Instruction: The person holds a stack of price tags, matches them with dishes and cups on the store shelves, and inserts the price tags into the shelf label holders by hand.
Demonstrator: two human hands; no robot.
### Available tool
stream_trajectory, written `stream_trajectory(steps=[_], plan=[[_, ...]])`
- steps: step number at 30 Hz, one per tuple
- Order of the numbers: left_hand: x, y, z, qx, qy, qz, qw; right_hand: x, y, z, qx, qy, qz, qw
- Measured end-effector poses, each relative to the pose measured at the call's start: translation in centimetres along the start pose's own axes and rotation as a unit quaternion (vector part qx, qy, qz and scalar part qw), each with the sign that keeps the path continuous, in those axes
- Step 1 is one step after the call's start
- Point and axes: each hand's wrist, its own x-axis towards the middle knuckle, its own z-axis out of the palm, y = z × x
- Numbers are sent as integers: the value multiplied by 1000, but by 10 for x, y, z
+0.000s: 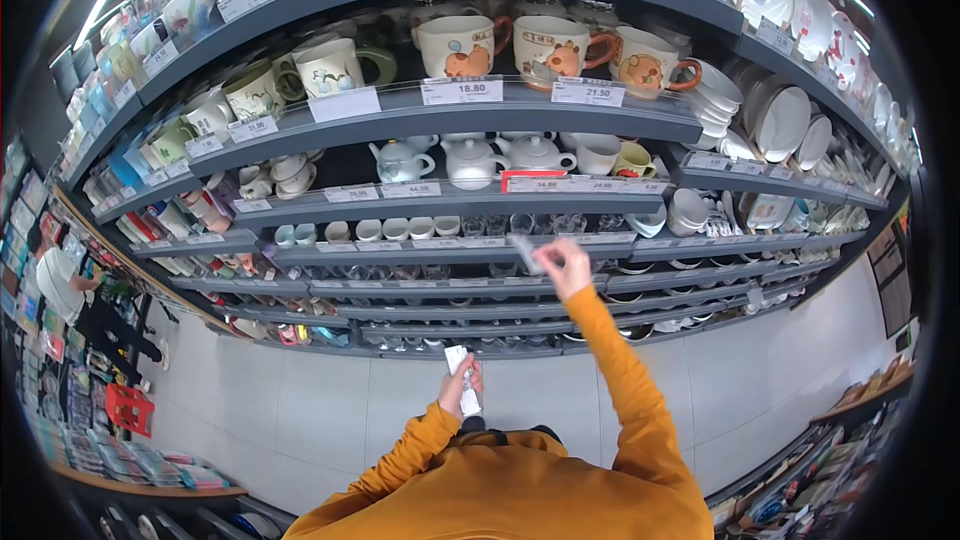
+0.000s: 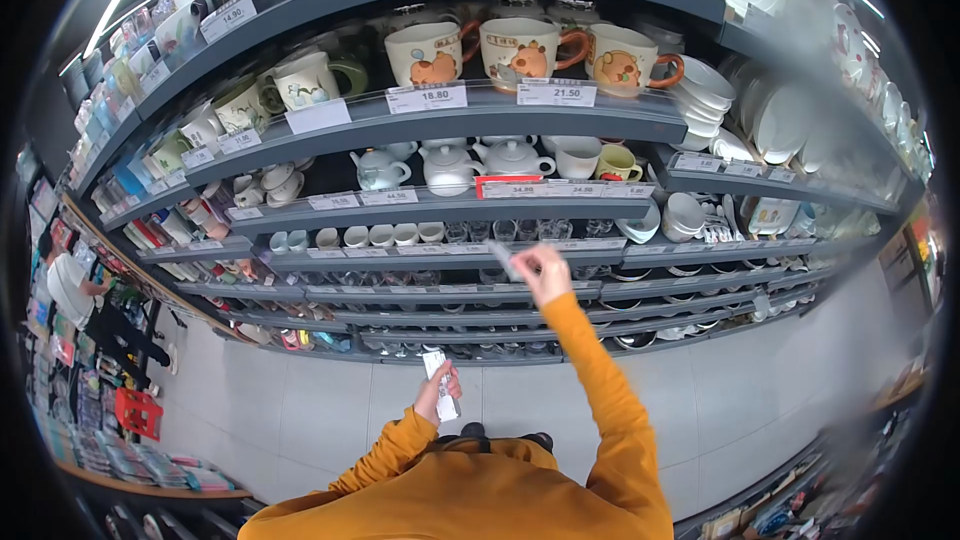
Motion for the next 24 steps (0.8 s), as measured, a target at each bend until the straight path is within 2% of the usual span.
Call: stream_trajectory(steps=[1,3,5,6,7,10,11,14,17,18,20,21,24], plan=[[2,-6,7,-2,20,15,1000,-24,-4,2,75,-4,12,997],[8,-21,21,-5,58,44,997,-82,-4,4,158,-64,124,977],[10,-42,39,3,68,50,996,-147,8,2,328,-116,263,900],[10,-53,51,7,72,44,996,-173,7,-6,375,-102,305,870],[9,-66,63,11,77,39,996,-190,3,-21,379,-115,383,835],[11,-129,83,118,76,18,990,-238,17,-58,380,-190,448,787],[13,-151,84,156,86,9,984,-252,26,-66,389,-205,444,781],[-4,-172,98,175,29,-15,984,-275,55,-79,390,-280,423,769],[-4,-190,95,93,67,33,993,-244,62,-102,323,-418,321,786],[-4,-193,88,86,47,51,994,-229,76,-102,308,-405,263,819],[-12,-190,91,19,57,49,997,-156,59,-125,203,-373,208,881],[-15,-188,92,-15,62,48,997,-120,51,-134,213,-325,145,910],[-18,-188,94,-23,51,39,998,-14,-18,-178,143,-218,92,961]])
